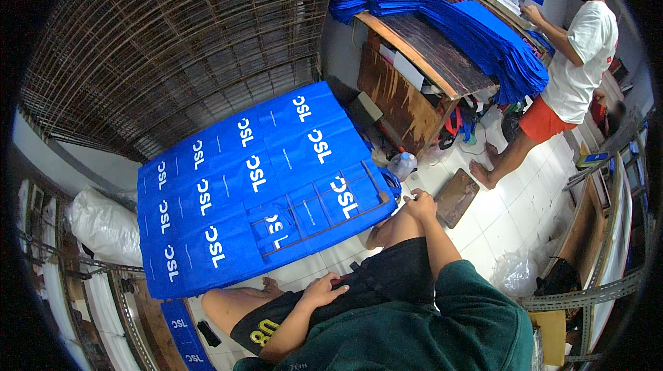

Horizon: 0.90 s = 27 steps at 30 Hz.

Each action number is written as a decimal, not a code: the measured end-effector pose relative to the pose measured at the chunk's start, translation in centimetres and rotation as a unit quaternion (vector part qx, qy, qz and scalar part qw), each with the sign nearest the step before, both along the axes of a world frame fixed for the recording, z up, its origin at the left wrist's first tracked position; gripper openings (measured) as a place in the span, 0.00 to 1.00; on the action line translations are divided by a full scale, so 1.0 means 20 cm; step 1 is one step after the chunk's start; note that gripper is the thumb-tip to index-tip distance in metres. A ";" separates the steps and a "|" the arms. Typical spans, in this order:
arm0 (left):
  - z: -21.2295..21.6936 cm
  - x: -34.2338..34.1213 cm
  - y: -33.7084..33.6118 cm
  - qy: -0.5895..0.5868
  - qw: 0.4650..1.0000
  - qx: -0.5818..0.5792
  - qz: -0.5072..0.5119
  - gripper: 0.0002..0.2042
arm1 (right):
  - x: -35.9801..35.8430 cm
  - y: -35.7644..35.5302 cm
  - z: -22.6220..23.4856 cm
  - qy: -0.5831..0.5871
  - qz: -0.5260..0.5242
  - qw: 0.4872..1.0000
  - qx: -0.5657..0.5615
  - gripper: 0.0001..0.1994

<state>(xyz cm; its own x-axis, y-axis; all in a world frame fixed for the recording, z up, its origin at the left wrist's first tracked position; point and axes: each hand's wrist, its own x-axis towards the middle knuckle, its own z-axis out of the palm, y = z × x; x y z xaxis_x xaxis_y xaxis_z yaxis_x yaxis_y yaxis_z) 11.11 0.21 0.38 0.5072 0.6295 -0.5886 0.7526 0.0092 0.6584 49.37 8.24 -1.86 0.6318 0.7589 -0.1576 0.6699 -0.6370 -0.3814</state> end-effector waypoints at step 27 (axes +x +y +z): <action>-0.02 -0.01 0.02 -0.025 0.995 0.035 0.094 0.23 | 0.19 0.21 1.00 0.190 0.085 0.820 0.532 0.10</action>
<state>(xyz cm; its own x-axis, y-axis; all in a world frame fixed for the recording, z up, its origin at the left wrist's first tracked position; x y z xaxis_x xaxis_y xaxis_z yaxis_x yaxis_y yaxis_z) 10.91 0.67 -0.10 0.4037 0.7542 -0.5178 0.7086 0.1003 0.6985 53.11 12.44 18.06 0.5614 0.6664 0.4906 0.4177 0.2836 -0.8632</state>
